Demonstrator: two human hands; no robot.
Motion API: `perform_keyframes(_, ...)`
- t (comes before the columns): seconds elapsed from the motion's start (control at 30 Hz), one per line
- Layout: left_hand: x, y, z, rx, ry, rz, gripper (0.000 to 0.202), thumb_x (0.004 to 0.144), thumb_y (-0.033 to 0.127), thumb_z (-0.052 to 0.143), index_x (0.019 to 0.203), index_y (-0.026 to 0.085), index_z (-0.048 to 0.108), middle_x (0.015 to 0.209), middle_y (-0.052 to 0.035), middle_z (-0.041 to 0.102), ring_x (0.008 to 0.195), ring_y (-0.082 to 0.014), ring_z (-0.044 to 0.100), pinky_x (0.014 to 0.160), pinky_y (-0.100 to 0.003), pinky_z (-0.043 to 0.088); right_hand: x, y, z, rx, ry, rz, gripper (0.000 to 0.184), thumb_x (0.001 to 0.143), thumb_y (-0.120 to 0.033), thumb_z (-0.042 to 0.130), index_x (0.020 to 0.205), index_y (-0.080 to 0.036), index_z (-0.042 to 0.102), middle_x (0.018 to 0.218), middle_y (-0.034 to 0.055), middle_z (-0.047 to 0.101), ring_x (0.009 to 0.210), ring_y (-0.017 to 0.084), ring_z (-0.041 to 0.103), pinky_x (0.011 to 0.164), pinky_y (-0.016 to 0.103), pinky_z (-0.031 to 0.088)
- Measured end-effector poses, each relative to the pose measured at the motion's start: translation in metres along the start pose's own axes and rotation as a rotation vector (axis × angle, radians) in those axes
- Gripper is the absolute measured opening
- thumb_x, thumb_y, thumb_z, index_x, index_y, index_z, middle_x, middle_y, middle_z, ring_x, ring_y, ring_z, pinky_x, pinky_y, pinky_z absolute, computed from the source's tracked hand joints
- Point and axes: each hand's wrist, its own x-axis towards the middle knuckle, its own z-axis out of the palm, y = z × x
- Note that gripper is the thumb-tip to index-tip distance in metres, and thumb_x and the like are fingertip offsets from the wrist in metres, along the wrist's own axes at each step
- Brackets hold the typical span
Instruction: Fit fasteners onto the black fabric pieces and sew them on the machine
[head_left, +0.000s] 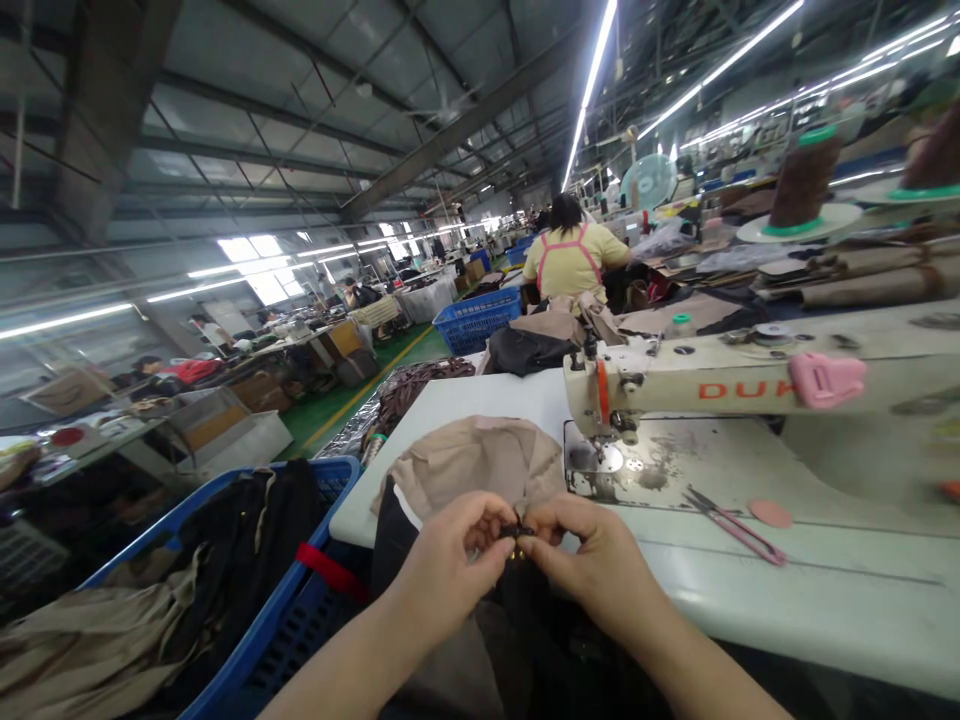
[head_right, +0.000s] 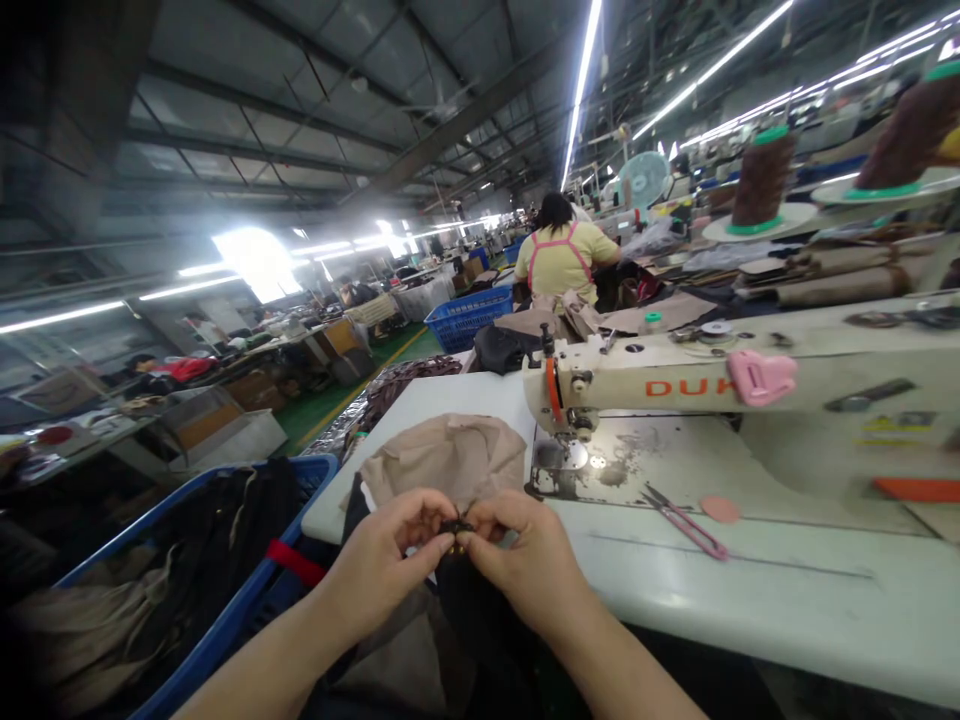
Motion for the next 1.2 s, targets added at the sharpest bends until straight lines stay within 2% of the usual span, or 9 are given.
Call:
perform_keyframes(0.1, 0.0, 0.0, -0.001, -0.031, -0.013, -0.018, 0.014, 0.085, 0.016, 0.06, 0.098, 0.018, 0.064, 0.085, -0.0012, 0.062, 0.075, -0.0154, 0.06, 0.069, -0.025, 0.047, 0.0, 0.0, 0.001, 0.002, 0.012, -0.016, 0.015, 0.075, -0.022, 0.068, 0.061, -0.021, 0.064, 0.061, -0.0021, 0.058, 0.062, 0.014, 0.055, 0.061, 0.024, 0.043)
perform_keyframes(0.4, -0.001, -0.003, -0.002, 0.006, 0.008, 0.063, 0.012, 0.088, 0.018, 0.062, 0.099, 0.019, 0.066, 0.091, -0.002, 0.059, 0.078, -0.0155, 0.058, 0.072, -0.026, 0.046, -0.001, 0.002, 0.0, 0.0, 0.031, -0.053, 0.014, 0.077, -0.024, 0.069, 0.063, -0.021, 0.067, 0.062, -0.0014, 0.06, 0.062, 0.014, 0.056, 0.062, 0.024, 0.045)
perform_keyframes(0.57, -0.013, -0.019, 0.003, -0.139, 0.089, -0.014, 0.027, 0.095, 0.027, 0.058, 0.121, 0.02, 0.055, 0.103, -0.0056, 0.063, 0.089, -0.0188, 0.064, 0.08, -0.03, 0.052, 0.001, 0.002, -0.006, -0.007, 0.043, -0.034, 0.012, 0.078, -0.025, 0.07, 0.066, -0.022, 0.07, 0.064, -0.0007, 0.062, 0.063, 0.015, 0.058, 0.064, 0.026, 0.047)
perform_keyframes(0.7, -0.024, -0.039, 0.008, -0.064, 0.139, -0.053, 0.022, 0.095, 0.025, 0.057, 0.116, 0.02, 0.06, 0.108, -0.0083, 0.067, 0.096, -0.0217, 0.066, 0.086, -0.034, 0.054, 0.002, 0.002, -0.009, 0.002, 0.046, -0.014, 0.015, 0.079, -0.027, 0.071, 0.065, -0.021, 0.07, 0.064, 0.0002, 0.061, 0.064, 0.016, 0.058, 0.064, 0.027, 0.047)
perform_keyframes(0.83, -0.029, -0.055, 0.013, 0.061, 0.135, 0.031, 0.03, 0.093, 0.022, 0.06, 0.122, 0.023, 0.067, 0.129, -0.0108, 0.065, 0.115, -0.025, 0.064, 0.096, -0.037, 0.053, 0.0, 0.003, -0.012, 0.033, 0.034, 0.003, 0.018, 0.081, -0.03, 0.072, 0.066, -0.021, 0.069, 0.067, 0.0012, 0.062, 0.067, 0.017, 0.059, 0.067, 0.029, 0.048)
perform_keyframes(0.93, -0.027, -0.058, 0.015, 0.028, 0.119, 0.06, 0.03, 0.098, 0.025, 0.054, 0.125, 0.024, 0.069, 0.132, -0.0102, 0.067, 0.124, -0.0248, 0.061, 0.109, -0.04, 0.048, -0.003, 0.006, -0.015, 0.04, 0.013, -0.004, 0.018, 0.082, -0.033, 0.074, 0.069, -0.021, 0.07, 0.07, 0.002, 0.063, 0.069, 0.018, 0.06, 0.067, 0.029, 0.048)
perform_keyframes(1.1, -0.014, -0.049, 0.014, -0.105, 0.104, 0.192, 0.033, 0.101, 0.038, 0.054, 0.128, 0.024, 0.069, 0.134, -0.0108, 0.067, 0.125, -0.0254, 0.061, 0.109, -0.041, 0.047, -0.008, 0.011, -0.021, -0.004, 0.018, -0.079, 0.019, 0.083, -0.037, 0.074, 0.072, -0.022, 0.071, 0.068, 0.0015, 0.062, 0.066, 0.017, 0.058, 0.065, 0.029, 0.048)
perform_keyframes(1.2, -0.004, -0.038, 0.013, -0.179, 0.064, 0.269, 0.036, 0.103, 0.04, 0.049, 0.128, 0.023, 0.07, 0.129, -0.0117, 0.069, 0.123, -0.0252, 0.061, 0.109, -0.04, 0.047, -0.009, 0.007, -0.024, -0.037, 0.019, -0.094, 0.019, 0.084, -0.037, 0.075, 0.073, -0.022, 0.071, 0.069, 0.0015, 0.062, 0.066, 0.018, 0.057, 0.065, 0.029, 0.049)
